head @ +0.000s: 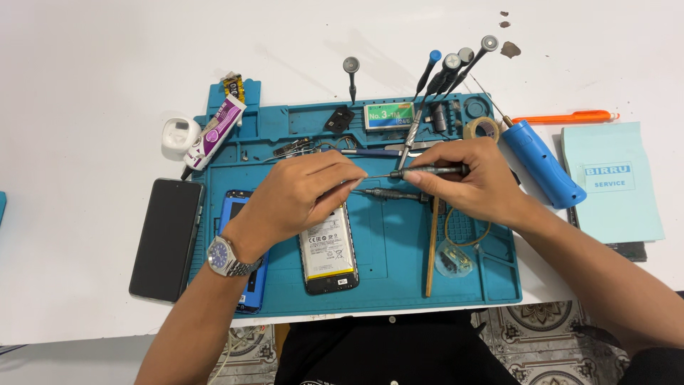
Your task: The person holds an opened smartphone and uses a small pry tool to work around the battery inside the phone. They then use a wooden stick to press and lever against the battery while steadying the phone with the other hand, continuing to work the battery loose on the repair mat.
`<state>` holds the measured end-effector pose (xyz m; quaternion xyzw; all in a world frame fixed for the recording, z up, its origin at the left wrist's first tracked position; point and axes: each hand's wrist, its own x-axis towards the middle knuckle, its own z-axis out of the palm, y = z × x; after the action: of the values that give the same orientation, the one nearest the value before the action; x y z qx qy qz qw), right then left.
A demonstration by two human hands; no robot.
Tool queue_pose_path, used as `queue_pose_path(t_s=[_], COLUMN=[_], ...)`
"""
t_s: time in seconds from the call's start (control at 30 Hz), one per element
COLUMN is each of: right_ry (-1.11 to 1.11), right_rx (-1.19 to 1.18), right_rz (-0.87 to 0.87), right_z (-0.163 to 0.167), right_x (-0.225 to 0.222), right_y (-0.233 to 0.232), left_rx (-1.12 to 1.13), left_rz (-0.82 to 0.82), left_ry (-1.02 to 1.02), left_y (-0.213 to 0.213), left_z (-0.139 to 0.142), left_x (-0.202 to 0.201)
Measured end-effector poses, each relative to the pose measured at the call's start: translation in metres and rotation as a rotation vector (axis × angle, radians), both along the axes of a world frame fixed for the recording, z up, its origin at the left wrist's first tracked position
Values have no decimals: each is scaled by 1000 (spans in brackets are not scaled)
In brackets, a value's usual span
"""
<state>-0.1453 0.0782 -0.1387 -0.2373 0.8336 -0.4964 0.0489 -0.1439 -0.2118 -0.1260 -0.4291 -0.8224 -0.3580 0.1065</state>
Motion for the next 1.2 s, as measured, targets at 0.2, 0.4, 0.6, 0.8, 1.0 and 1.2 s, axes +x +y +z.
queue_pose_path(t_s=[0.2, 0.4, 0.6, 0.8, 1.0, 1.2], right_ry=[-19, 22, 28, -48, -65, -3], right_rx=[2, -5, 11, 0, -9, -18], right_rz=[-6, -3, 8, -33, -2, -6], right_z=[-1, -2, 2, 3, 3, 3], right_x=[-1, -1, -1, 1, 0, 1], right_y=[0, -1, -3, -5, -4, -5], left_rx=[1, 1, 7, 2, 18, 15], left_rz=[-1, 2, 2, 5, 0, 2], left_ry=[1, 4, 21, 9, 29, -4], left_y=[-1, -1, -2, -2, -2, -3], left_z=[0, 0, 2, 4, 5, 5], left_x=[-1, -1, -2, -2, -2, -4])
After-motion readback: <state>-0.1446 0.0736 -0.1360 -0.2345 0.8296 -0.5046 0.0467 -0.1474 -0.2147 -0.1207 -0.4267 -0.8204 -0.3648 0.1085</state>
